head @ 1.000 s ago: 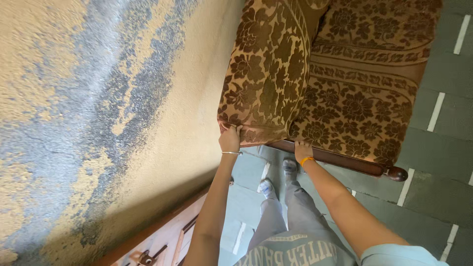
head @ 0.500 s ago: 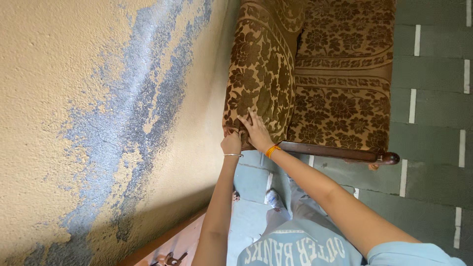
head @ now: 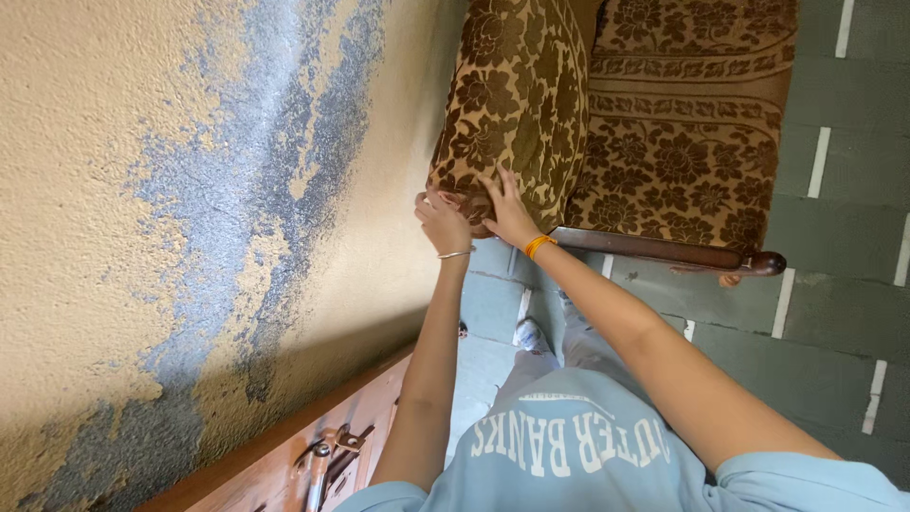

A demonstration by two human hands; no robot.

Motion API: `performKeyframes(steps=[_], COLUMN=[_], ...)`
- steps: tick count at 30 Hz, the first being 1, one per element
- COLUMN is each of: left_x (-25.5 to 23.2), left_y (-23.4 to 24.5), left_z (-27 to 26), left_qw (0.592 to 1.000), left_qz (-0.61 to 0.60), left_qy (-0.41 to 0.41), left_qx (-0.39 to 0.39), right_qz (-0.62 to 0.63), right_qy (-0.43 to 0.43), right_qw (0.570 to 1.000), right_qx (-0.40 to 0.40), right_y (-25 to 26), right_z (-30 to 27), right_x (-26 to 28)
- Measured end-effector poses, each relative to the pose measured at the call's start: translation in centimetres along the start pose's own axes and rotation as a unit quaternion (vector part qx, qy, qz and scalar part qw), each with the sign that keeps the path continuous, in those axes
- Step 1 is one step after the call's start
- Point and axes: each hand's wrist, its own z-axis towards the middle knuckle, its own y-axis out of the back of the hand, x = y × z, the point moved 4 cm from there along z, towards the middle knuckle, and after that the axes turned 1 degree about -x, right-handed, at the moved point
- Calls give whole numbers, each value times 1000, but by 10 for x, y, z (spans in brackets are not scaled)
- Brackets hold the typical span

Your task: The person wipes a small table surface with a dark cloth after applying liquid from a spray bottle. They also move a chair and interact with items on a bed and in a cabinet.

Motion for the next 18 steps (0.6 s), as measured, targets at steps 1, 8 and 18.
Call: performKeyframes(steps=[1,8,18], left_x=[-12,-68,-62], left_y=[0,-36,-48], left_z=[-6,-10,23], left_qw=[999,978,972], left_qz=[-34,124,177], left_qy=[-5,-145,-61], left_qx=[4,80,143], right_qz=[56,143,39], right_qy=[-17,-46,33], right_qw=[997,987,994], right_qx=[-42,-56,-93], right_y=[-6,-50,35], right_z=[-7,-47,7], right_x=[-11,-75,-36])
